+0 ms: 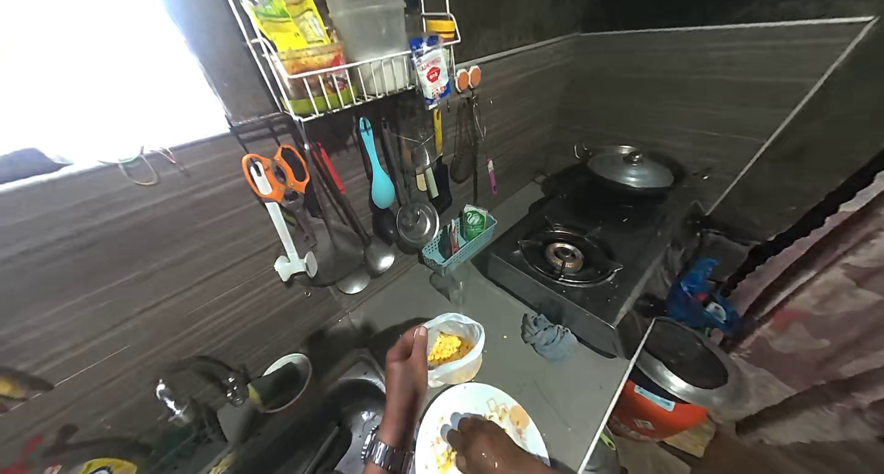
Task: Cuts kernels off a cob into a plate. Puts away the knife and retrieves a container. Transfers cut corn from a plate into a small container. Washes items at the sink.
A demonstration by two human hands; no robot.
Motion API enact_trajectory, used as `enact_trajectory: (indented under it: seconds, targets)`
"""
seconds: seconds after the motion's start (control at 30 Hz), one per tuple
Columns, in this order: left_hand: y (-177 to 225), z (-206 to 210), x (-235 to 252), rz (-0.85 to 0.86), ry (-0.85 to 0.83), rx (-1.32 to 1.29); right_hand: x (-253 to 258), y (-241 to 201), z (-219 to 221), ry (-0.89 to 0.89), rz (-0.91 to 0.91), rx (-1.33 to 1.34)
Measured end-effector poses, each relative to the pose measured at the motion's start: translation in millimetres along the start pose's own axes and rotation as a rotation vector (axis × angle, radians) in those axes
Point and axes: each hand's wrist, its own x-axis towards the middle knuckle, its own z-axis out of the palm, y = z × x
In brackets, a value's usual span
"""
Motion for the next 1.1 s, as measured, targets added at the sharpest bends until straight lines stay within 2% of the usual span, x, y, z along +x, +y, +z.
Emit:
enact_trajectory:
  seconds: [0.1,0.17,0.3,0.37,0.43,0.53,0.63,0.73,0.83,0.93,1.1]
  targets:
    - [-1.6,3.6,3.0,0.037,-0.022,0.044,0.0,6.7,-7.9,0.031,0.183,0.220]
    - [-3.5,4.2,3.5,0.043,-0.048,0.071,-8.7,10.7,-18.6,0.218,0.288,0.444]
    - [-5.2,6.1,3.0,0.037,-0.064,0.101,-29.5,-1.3,-76.2,0.315,0.630,0.915]
    - [-4.4,9.1,1.9,0.057,-0.074,0.081,-31.3,-9.8,-107.6,0.409,0.638,1.123]
    - [-5.0,12.7,0.9,0.081,-0.082,0.068,-23.7,-19.2,-140.5,0.506,0.572,1.316]
    - [-6.9,18.9,1.0,0.081,-0.059,0.029,7.6,-35.3,-189.5,0.635,0.440,1.450]
    - [-2.5,26.4,2.2,0.021,-0.002,-0.070,58.2,-47.1,-212.8,0.844,0.344,1.377]
    - [3.4,32.2,7.3,-0.063,0.069,-0.222,98.4,-41.6,-191.3,0.958,0.298,1.100]
    - [6.1,29.7,18.2,-0.106,0.089,-0.262,110.1,-28.2,-160.4,0.837,0.301,0.861]
    - [5.2,23.6,24.3,-0.120,0.079,-0.238,107.1,-18.0,-149.2,0.688,0.299,0.588]
    - [0.7,13.7,26.1,-0.063,0.042,-0.135,97.3,-24.9,-166.2,0.330,0.316,0.210]
